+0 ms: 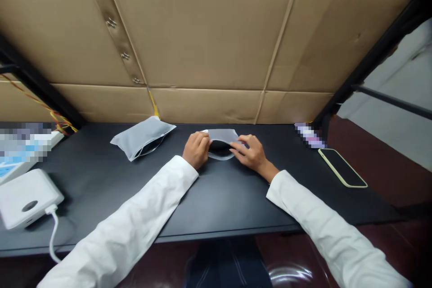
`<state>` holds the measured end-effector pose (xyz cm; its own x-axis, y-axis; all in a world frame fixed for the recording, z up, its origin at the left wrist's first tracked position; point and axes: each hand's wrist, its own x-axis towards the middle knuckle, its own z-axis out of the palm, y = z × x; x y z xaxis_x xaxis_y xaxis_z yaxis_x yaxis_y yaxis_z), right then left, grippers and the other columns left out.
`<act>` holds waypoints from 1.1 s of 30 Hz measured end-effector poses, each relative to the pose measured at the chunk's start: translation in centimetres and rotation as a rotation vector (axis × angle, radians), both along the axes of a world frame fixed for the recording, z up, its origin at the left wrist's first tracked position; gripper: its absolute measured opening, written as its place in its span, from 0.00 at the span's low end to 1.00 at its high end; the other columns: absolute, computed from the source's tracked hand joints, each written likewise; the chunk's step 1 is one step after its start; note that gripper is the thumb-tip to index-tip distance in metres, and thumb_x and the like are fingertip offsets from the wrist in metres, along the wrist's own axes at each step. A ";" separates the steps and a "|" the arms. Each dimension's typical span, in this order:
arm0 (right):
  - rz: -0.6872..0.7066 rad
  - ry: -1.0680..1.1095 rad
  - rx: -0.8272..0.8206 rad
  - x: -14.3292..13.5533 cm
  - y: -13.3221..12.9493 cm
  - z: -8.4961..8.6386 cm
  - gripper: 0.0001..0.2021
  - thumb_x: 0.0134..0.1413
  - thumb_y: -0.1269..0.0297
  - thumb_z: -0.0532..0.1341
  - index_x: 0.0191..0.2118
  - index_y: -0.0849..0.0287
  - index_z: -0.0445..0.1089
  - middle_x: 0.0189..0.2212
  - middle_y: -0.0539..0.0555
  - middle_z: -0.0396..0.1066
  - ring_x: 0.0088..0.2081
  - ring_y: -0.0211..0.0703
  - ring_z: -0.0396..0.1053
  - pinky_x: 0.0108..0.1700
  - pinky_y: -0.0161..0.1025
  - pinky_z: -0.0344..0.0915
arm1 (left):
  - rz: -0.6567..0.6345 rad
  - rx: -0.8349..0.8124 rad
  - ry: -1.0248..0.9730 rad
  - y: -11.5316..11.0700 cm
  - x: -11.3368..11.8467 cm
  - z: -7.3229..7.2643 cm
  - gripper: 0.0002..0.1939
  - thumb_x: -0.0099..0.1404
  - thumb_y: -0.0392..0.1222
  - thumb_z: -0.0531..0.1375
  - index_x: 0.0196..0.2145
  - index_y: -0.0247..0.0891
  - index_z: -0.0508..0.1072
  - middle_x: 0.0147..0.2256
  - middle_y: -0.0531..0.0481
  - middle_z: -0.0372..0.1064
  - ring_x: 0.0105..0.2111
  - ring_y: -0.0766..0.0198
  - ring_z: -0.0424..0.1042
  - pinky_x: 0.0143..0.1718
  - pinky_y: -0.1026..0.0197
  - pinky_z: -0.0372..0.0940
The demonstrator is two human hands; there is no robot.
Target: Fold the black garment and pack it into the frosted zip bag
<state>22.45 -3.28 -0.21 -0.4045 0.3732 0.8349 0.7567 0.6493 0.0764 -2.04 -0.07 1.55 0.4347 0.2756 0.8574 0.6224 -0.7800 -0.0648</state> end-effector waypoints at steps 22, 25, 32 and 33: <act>-0.179 0.032 -0.268 -5.6 0.0 0.0 0.12 0.50 0.66 0.65 0.42 0.58 0.75 0.51 0.62 0.69 0.53 0.60 0.63 0.56 0.59 0.58 | -0.083 -0.157 -0.057 -1.0 1.1 -1.0 0.05 0.71 0.38 0.52 0.36 0.38 0.66 0.39 0.43 0.71 0.39 0.58 0.69 0.41 0.55 0.64; -0.157 0.101 -0.231 -5.2 -0.1 0.1 0.12 0.51 0.65 0.63 0.43 0.59 0.73 0.49 0.62 0.70 0.52 0.58 0.64 0.55 0.55 0.60 | -0.069 -0.197 0.000 -0.7 0.7 -0.8 0.06 0.71 0.39 0.52 0.41 0.37 0.68 0.43 0.41 0.71 0.44 0.56 0.69 0.44 0.54 0.64; 0.075 0.303 -0.302 -5.2 -2.2 1.5 0.12 0.41 0.66 0.59 0.37 0.54 0.70 0.45 0.59 0.69 0.48 0.57 0.66 0.52 0.54 0.63 | -0.082 -0.290 -0.015 0.3 -0.8 -0.4 0.16 0.72 0.40 0.50 0.53 0.37 0.68 0.54 0.39 0.68 0.54 0.53 0.67 0.51 0.50 0.64; 0.116 0.366 -0.322 -5.1 -2.3 1.7 0.11 0.41 0.67 0.58 0.35 0.55 0.70 0.43 0.59 0.69 0.47 0.56 0.67 0.51 0.53 0.64 | -0.101 -0.297 -0.008 0.3 -0.9 -0.3 0.16 0.72 0.40 0.49 0.54 0.37 0.69 0.55 0.39 0.68 0.54 0.53 0.67 0.51 0.49 0.64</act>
<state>17.35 -5.55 1.50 -0.1608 0.6052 0.7797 0.6174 0.6780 -0.3989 -2.89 0.26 1.23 0.4665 0.4701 0.7493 0.5403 -0.8221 0.1794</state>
